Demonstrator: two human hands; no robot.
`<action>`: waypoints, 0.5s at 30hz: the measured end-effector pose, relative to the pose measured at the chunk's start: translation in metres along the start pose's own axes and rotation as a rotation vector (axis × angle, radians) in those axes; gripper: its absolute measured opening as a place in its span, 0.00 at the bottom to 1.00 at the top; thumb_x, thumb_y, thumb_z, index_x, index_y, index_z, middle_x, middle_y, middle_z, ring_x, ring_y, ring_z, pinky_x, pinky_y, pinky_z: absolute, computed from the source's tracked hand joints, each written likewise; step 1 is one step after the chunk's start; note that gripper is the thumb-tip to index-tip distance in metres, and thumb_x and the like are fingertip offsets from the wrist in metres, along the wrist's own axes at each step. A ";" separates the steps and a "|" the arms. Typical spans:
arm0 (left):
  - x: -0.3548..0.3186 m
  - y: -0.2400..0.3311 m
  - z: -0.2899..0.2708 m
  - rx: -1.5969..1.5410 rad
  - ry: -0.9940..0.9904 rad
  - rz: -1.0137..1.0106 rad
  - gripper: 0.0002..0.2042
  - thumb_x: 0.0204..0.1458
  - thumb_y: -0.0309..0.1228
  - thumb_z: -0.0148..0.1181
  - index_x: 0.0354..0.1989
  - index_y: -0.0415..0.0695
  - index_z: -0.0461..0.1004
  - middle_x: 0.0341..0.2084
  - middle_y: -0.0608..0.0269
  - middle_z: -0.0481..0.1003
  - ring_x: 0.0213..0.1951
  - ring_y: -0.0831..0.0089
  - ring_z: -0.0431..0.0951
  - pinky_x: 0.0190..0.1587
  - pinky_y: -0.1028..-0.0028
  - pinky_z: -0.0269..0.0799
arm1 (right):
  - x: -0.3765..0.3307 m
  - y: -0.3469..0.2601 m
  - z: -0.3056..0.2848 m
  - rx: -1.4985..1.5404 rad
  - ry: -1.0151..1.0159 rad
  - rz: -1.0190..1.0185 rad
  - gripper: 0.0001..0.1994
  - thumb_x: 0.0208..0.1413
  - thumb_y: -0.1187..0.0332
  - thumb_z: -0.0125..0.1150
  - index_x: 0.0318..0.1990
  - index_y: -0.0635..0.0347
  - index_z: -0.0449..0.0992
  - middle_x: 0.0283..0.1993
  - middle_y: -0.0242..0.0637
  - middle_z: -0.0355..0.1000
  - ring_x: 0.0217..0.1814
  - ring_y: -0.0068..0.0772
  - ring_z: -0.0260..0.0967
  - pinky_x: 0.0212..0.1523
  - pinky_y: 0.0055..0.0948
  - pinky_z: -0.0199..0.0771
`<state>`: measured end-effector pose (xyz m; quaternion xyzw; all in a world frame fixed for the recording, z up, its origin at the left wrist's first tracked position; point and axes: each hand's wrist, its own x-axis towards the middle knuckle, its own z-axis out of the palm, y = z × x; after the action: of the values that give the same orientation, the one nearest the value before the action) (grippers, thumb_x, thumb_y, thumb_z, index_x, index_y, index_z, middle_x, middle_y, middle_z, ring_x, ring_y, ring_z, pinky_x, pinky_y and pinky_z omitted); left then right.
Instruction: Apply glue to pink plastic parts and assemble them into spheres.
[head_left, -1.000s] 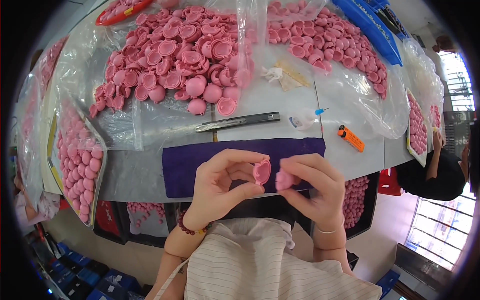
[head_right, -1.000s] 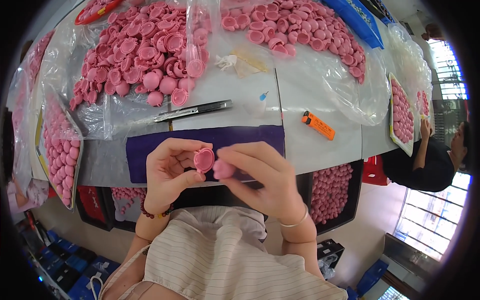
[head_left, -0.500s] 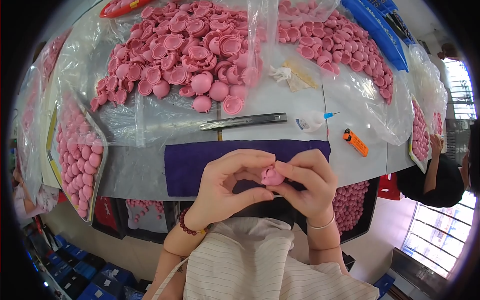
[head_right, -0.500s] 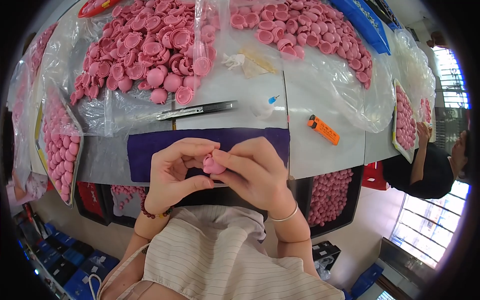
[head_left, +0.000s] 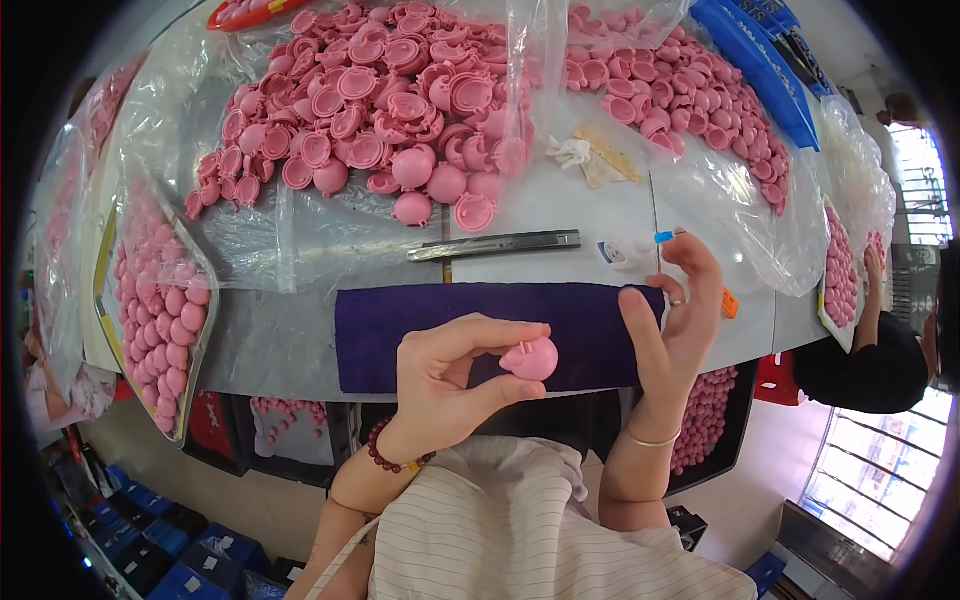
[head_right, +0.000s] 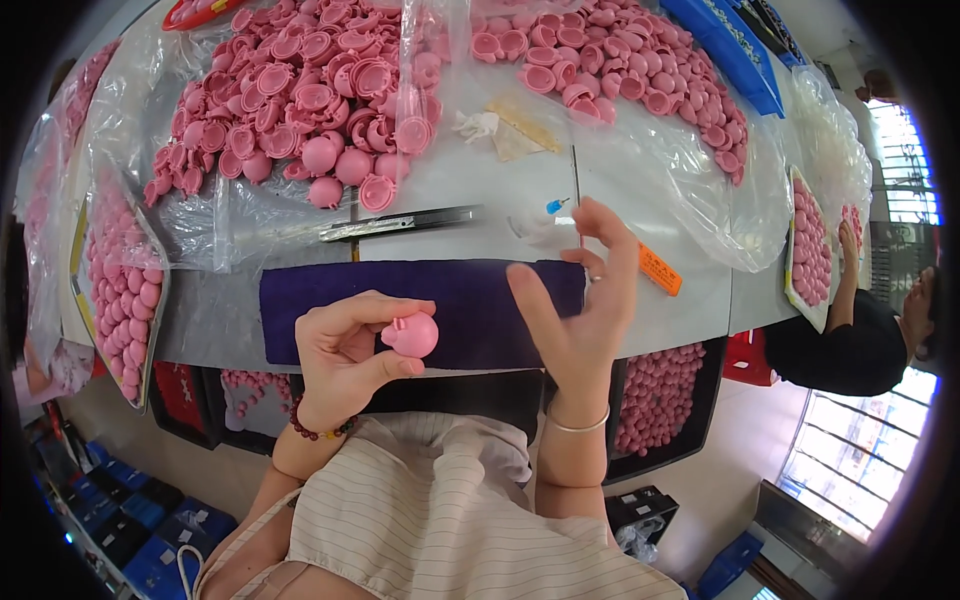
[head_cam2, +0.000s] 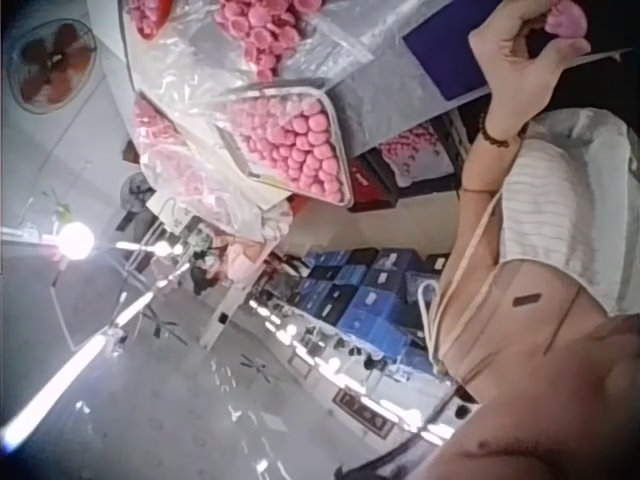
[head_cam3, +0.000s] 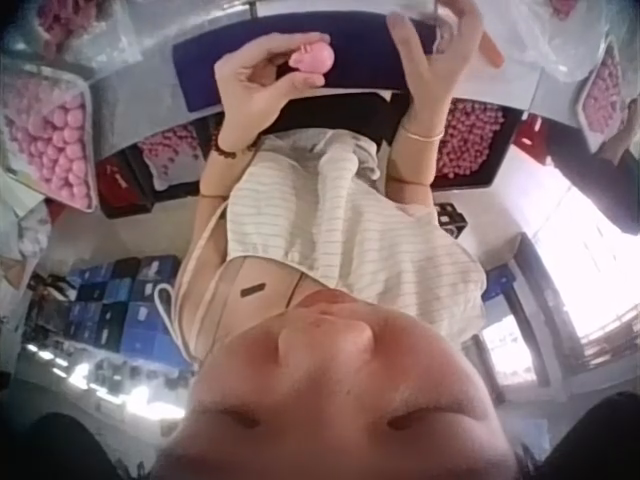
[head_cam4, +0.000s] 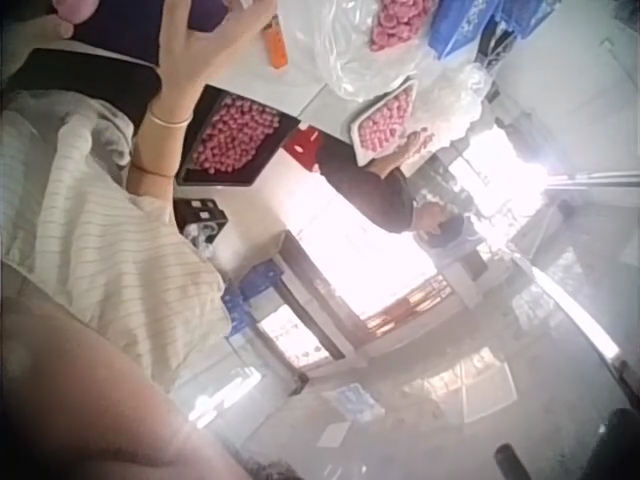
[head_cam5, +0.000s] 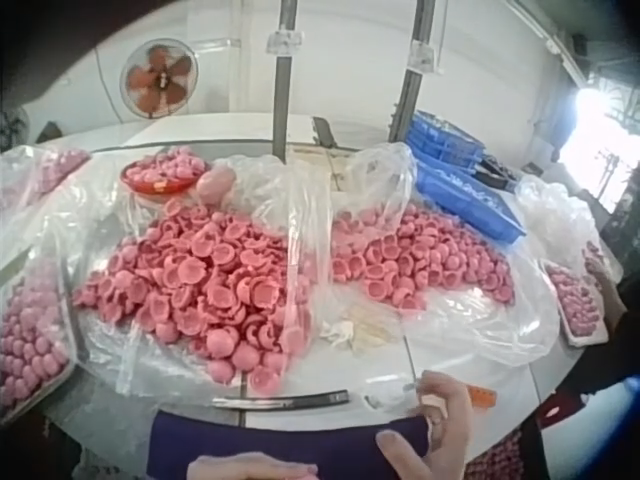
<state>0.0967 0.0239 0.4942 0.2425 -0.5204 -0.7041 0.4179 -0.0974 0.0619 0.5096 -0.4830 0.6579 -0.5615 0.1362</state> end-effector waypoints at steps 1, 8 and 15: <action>0.000 0.000 -0.001 -0.013 0.002 0.022 0.20 0.30 0.17 0.68 0.38 0.31 0.73 0.35 0.49 0.74 0.37 0.69 0.75 0.42 0.75 0.70 | 0.004 -0.004 0.004 -0.029 0.003 0.041 0.28 0.35 0.71 0.67 0.48 0.64 0.64 0.42 0.35 0.65 0.41 0.27 0.61 0.38 0.25 0.64; 0.001 0.003 -0.002 -0.168 -0.036 -0.051 0.21 0.33 0.28 0.70 0.38 0.34 0.72 0.32 0.51 0.74 0.33 0.71 0.74 0.37 0.77 0.69 | 0.001 0.008 0.005 -0.296 -0.083 -0.065 0.21 0.40 0.73 0.63 0.44 0.67 0.66 0.36 0.39 0.72 0.33 0.28 0.68 0.35 0.25 0.68; -0.004 -0.002 -0.013 -0.370 -0.051 -0.106 0.24 0.34 0.43 0.70 0.33 0.42 0.67 0.25 0.58 0.71 0.27 0.74 0.71 0.32 0.77 0.67 | -0.029 -0.023 0.021 0.458 -0.054 0.113 0.23 0.49 0.56 0.56 0.39 0.72 0.65 0.29 0.49 0.70 0.26 0.35 0.70 0.25 0.26 0.71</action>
<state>0.1079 0.0203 0.4872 0.1708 -0.3789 -0.8148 0.4042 -0.0571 0.0745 0.5124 -0.4168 0.5355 -0.6745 0.2910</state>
